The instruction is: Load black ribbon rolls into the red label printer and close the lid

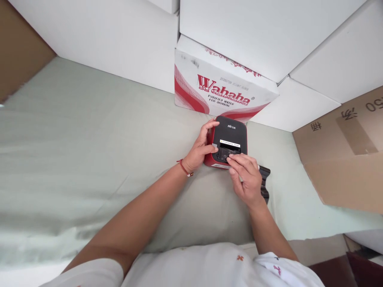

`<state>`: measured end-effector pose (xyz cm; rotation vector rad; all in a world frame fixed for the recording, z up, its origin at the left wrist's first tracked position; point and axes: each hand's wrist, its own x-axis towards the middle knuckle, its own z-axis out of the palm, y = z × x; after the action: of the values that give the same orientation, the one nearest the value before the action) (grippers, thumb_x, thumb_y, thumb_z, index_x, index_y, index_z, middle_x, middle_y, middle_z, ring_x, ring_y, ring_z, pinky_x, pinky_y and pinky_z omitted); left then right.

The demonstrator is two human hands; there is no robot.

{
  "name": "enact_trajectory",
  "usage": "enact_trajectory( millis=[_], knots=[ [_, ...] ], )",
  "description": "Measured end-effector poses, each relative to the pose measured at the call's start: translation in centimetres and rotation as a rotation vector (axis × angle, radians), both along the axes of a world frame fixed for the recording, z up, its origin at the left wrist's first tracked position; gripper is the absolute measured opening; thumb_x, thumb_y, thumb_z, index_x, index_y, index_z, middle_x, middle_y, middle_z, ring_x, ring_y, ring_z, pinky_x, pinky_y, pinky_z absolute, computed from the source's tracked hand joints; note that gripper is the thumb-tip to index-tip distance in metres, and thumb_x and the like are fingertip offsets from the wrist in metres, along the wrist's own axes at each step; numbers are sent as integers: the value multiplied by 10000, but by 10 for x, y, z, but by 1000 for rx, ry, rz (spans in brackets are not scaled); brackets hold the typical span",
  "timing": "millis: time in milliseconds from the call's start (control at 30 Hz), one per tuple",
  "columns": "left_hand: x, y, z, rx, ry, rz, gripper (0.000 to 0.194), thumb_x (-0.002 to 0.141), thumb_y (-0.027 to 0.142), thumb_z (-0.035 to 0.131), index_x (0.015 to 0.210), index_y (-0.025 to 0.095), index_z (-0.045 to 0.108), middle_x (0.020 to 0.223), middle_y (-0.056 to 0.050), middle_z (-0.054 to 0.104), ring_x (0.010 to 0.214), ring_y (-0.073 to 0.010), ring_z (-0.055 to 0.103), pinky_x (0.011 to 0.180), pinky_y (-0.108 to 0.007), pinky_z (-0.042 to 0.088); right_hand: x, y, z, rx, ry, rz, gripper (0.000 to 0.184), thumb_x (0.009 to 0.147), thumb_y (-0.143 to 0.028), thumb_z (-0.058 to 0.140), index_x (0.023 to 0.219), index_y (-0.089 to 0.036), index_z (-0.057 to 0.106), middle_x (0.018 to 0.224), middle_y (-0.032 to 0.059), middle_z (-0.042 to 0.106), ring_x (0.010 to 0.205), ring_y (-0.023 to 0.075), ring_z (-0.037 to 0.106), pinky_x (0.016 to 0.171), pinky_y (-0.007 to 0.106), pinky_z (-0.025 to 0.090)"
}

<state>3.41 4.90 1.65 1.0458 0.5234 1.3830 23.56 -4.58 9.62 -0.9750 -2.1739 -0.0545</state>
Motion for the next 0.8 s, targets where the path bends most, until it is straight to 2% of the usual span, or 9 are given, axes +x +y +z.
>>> enact_trajectory(
  millis=[167, 233, 333, 433, 567, 700, 800],
  knots=[
    [0, 1, 6, -56, -94, -10, 839, 688, 305, 857, 1490, 349, 614, 1773, -25, 566, 1750, -376, 407, 1475, -541, 316, 0, -5, -1, 14, 5, -15, 412, 1088, -114, 691, 1462, -249, 801, 1335, 104, 876, 1220, 261, 778, 1099, 478, 675],
    [-3, 2, 8, -95, -87, 9, 919, 650, 279, 886, 1512, 368, 578, 1807, -21, 528, 1809, -359, 318, 1492, -522, 277, 0, -4, 0, 12, 8, -18, 401, 1089, -113, 687, 1442, -258, 812, 1314, 95, 883, 1196, 257, 788, 1073, 476, 687],
    [-8, 3, 9, -129, -32, 45, 1049, 633, 254, 919, 1584, 408, 503, 1923, 3, 365, 1892, -316, 85, 1529, -508, 156, -1, -4, 1, 3, 4, -17, 370, 1091, -116, 683, 1402, -253, 830, 1296, 98, 888, 1170, 255, 804, 1053, 480, 700],
    [-11, 2, 9, -135, 10, 42, 1101, 650, 274, 936, 1631, 429, 460, 1970, 19, 271, 1903, -317, -9, 1539, -534, 103, -1, -3, 5, -3, -6, -20, 346, 1090, -115, 684, 1367, -251, 841, 1282, 100, 890, 1149, 254, 813, 1040, 482, 708],
    [-11, 0, 10, -117, 33, 45, 1075, 699, 323, 945, 1649, 444, 458, 1960, 28, 287, 1901, -339, 4, 1540, -570, 95, -2, 5, 15, -9, -16, 13, 266, 1074, -105, 715, 1267, -234, 846, 1192, 94, 898, 1080, 240, 812, 1008, 459, 705],
    [-9, -3, 11, -113, 20, 56, 1039, 711, 290, 915, 1639, 431, 469, 1941, 19, 314, 1897, -330, 31, 1540, -555, 99, -7, 16, 26, -19, -47, 57, 150, 1076, -121, 722, 1087, -218, 836, 1037, 82, 885, 922, 220, 791, 824, 398, 665],
    [-5, -6, 12, -132, -16, 66, 1018, 671, 235, 866, 1600, 407, 487, 1918, 10, 339, 1881, -319, 112, 1533, -518, 157, -10, 18, 32, -13, -65, 39, 149, 1079, -135, 726, 998, -217, 821, 977, 76, 874, 856, 212, 769, 754, 373, 618]
  ],
)
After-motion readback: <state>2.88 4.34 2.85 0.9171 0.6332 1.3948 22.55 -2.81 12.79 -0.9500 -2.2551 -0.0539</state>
